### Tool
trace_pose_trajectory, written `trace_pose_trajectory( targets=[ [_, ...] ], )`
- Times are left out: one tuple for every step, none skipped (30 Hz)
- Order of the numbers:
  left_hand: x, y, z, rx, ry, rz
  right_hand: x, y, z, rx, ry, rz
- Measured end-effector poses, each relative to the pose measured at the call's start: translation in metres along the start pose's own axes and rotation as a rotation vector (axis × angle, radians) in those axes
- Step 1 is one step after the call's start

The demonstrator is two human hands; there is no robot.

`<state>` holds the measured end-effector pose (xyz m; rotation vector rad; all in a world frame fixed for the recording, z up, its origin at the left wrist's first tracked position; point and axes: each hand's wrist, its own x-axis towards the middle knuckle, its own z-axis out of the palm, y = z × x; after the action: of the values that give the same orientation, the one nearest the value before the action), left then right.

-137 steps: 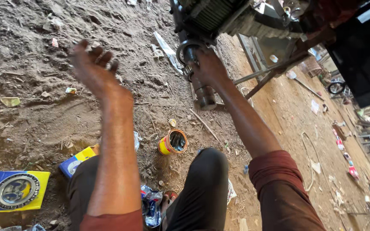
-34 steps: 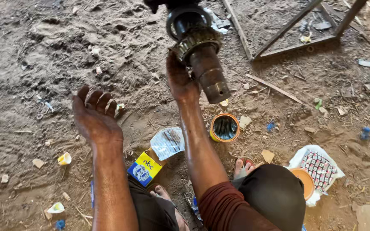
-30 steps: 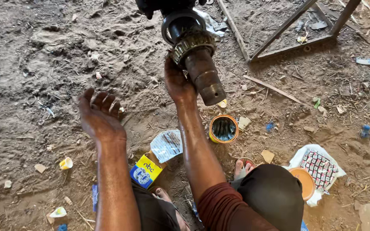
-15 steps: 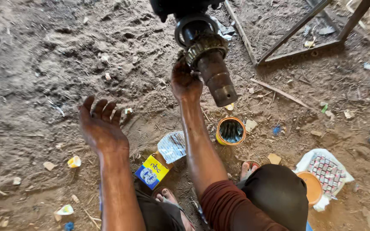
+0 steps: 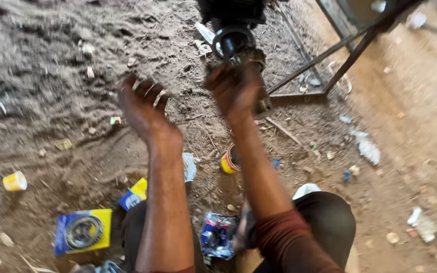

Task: The person scoops grease from a container and applies it by hand to a rotating shaft and bearing assembly on a piece of machinery. The person repeatedly dips their hand into the container to gather more grease and spreads it over the metal components.

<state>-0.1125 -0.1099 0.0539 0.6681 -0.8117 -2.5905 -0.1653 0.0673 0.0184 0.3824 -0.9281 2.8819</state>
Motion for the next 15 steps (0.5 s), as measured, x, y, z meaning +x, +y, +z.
trace_pose_trajectory(
  targets=[
    [0.001,0.002,-0.004,-0.042,-0.018,0.007,0.015,-0.023,0.011,-0.154,-0.095,-0.059],
    [0.001,0.003,-0.008,-0.082,-0.036,0.013,0.027,-0.044,0.017,-0.412,-0.073,-0.014],
    [0.002,0.004,-0.012,-0.121,-0.056,0.018,0.041,-0.065,0.021,-0.671,-0.054,0.025],
    [0.002,0.005,-0.017,-0.108,-0.039,0.016,0.058,-0.079,0.024,-0.854,-0.032,0.115],
    [0.004,0.005,-0.020,-0.098,-0.028,0.017,0.076,-0.087,0.026,-1.036,-0.012,0.198],
    [0.005,0.005,-0.022,-0.089,-0.017,0.020,0.090,-0.091,0.026,-1.219,0.008,0.279],
    [0.006,0.005,-0.022,-0.105,-0.015,0.011,0.099,-0.094,0.025,-1.284,0.006,0.350],
    [0.008,0.005,-0.021,-0.119,-0.019,0.003,0.107,-0.094,0.023,-1.347,0.006,0.417],
    [0.009,0.005,-0.020,-0.132,-0.019,-0.004,0.114,-0.093,0.023,-1.409,0.007,0.488],
    [0.010,0.005,-0.017,-0.122,-0.011,-0.003,0.117,-0.091,0.022,-1.421,0.005,0.498],
    [0.010,0.004,-0.015,-0.105,-0.004,-0.003,0.118,-0.088,0.022,-1.427,0.008,0.509],
    [0.010,0.004,-0.013,-0.085,0.008,-0.006,0.119,-0.087,0.022,-1.431,0.013,0.527],
    [0.011,0.003,-0.011,-0.082,0.005,-0.014,0.119,-0.087,0.023,-1.504,0.017,0.552],
    [0.011,0.003,-0.011,-0.077,0.000,-0.026,0.118,-0.089,0.024,-1.576,0.025,0.576],
    [0.011,0.002,-0.011,-0.074,-0.007,-0.037,0.118,-0.094,0.026,-1.649,0.033,0.599]
  ],
)
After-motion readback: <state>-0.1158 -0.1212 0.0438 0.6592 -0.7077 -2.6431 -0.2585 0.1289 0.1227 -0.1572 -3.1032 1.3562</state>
